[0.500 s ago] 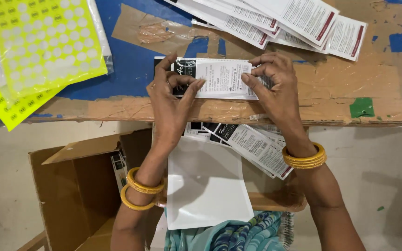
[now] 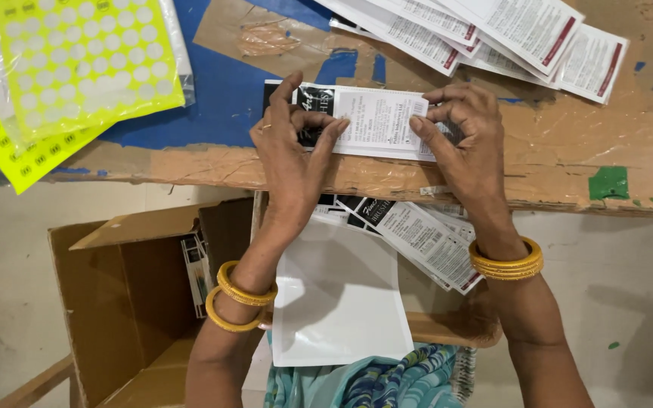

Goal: The person folds paper inserts, applies printed labels to brush packaging, and places packaged items into cardboard boxes on a work table.

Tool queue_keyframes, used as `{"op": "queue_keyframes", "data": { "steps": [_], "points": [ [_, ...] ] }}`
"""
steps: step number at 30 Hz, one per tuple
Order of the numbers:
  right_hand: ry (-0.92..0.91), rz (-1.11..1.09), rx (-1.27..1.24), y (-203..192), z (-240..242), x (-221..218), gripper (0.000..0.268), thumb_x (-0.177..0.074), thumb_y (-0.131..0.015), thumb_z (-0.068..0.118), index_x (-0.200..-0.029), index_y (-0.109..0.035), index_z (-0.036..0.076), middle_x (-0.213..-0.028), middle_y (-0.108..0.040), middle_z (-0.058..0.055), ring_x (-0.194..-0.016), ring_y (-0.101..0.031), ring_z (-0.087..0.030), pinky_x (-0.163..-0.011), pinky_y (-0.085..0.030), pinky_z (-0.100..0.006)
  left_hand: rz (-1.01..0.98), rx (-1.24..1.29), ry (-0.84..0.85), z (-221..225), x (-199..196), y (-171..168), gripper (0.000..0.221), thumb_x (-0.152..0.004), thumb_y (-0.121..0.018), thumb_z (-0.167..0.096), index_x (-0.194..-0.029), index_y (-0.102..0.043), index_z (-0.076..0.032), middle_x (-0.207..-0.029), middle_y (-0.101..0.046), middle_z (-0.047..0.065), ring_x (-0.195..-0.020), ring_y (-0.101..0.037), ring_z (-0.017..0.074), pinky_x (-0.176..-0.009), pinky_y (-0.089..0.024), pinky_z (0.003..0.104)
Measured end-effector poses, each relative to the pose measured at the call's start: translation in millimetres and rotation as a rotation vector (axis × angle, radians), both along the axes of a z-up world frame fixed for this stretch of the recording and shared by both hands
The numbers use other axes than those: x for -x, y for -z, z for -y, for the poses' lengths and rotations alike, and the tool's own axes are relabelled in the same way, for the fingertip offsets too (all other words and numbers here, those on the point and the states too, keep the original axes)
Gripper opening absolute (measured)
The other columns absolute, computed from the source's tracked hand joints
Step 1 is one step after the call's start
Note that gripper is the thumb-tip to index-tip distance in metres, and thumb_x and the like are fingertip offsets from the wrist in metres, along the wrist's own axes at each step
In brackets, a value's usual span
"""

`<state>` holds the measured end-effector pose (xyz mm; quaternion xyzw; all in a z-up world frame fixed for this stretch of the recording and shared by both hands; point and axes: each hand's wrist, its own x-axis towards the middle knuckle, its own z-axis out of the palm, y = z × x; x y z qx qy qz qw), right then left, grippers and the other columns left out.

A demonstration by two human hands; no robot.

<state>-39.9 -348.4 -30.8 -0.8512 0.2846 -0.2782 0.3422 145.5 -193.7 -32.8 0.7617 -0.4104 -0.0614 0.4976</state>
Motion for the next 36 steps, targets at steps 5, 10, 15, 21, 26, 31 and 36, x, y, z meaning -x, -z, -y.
{"op": "queue_keyframes", "data": {
  "steps": [5,10,15,21,26,31,36],
  "points": [
    [0.003,0.000,0.009,-3.0,-1.9,-0.9,0.020,-0.099,-0.081,0.021,-0.097,-0.073,0.003,-0.123,-0.071,-0.010,-0.132,-0.051,-0.027,-0.115,-0.038,-0.046,0.036,-0.005,-0.013,0.5,-0.2,3.5,0.074,-0.095,-0.083,-0.027,-0.151,-0.041,-0.003,-0.090,-0.079,-0.001,-0.111,-0.055,0.0178,-0.108,-0.027,0.043],
    [0.006,-0.013,0.015,-2.4,-1.1,-1.1,0.019,-0.100,-0.081,0.021,-0.097,-0.074,0.003,-0.124,-0.071,-0.010,-0.132,-0.051,-0.028,-0.115,-0.038,-0.046,0.041,0.000,-0.015,1.9,0.1,3.5,0.073,-0.096,-0.082,-0.028,-0.151,-0.041,-0.004,-0.090,-0.079,-0.002,-0.116,-0.058,0.0171,-0.108,-0.026,0.042],
    [0.016,-0.020,0.009,-2.3,-1.4,-1.5,0.020,-0.099,-0.081,0.023,-0.096,-0.074,0.004,-0.124,-0.070,-0.009,-0.129,-0.052,-0.027,-0.115,-0.039,-0.046,0.079,-0.004,-0.025,3.4,0.3,5.8,0.072,-0.096,-0.080,-0.030,-0.151,-0.041,-0.002,-0.088,-0.079,-0.002,-0.110,-0.059,0.0156,-0.105,-0.028,0.043],
    [0.010,-0.046,0.061,-3.7,-3.8,-1.4,0.017,-0.099,-0.081,0.018,-0.095,-0.072,0.005,-0.125,-0.070,-0.009,-0.130,-0.051,-0.028,-0.116,-0.036,-0.047,0.121,-0.020,-0.024,3.2,0.0,6.0,0.070,-0.098,-0.078,-0.029,-0.149,-0.042,0.000,-0.088,-0.078,-0.001,-0.102,-0.062,0.0170,-0.101,-0.029,0.043],
    [0.040,-0.089,0.056,-9.3,-11.8,-3.8,0.020,-0.097,-0.081,0.019,-0.095,-0.068,0.004,-0.129,-0.068,-0.010,-0.128,-0.051,-0.028,-0.115,-0.039,-0.045,0.140,-0.047,-0.028,2.6,4.7,2.9,0.072,-0.098,-0.079,-0.027,-0.152,-0.040,0.000,-0.092,-0.077,-0.001,-0.100,-0.061,0.0175,-0.104,-0.031,0.044],
    [0.058,-0.153,0.076,-6.5,-18.4,-2.3,0.030,-0.102,-0.077,0.025,-0.116,-0.060,0.003,-0.153,-0.044,-0.019,-0.143,-0.047,-0.032,-0.119,-0.045,-0.042,0.203,-0.072,-0.060,-0.4,8.9,0.0,0.077,-0.097,-0.079,-0.028,-0.158,-0.037,-0.008,-0.125,-0.061,0.009,-0.119,-0.051,0.0268,-0.111,-0.031,0.048],
    [-0.004,-0.337,0.462,-4.6,-42.6,-26.6,0.090,-0.107,-0.069,0.036,-0.170,-0.012,0.007,-0.176,-0.009,-0.024,-0.165,-0.009,-0.039,-0.138,-0.010,-0.054,0.484,-0.214,0.069,7.6,11.0,14.8,0.051,-0.093,-0.082,-0.037,-0.140,-0.061,-0.032,-0.168,-0.027,0.007,-0.156,-0.016,0.0379,-0.119,-0.004,0.066]
  ]
}}
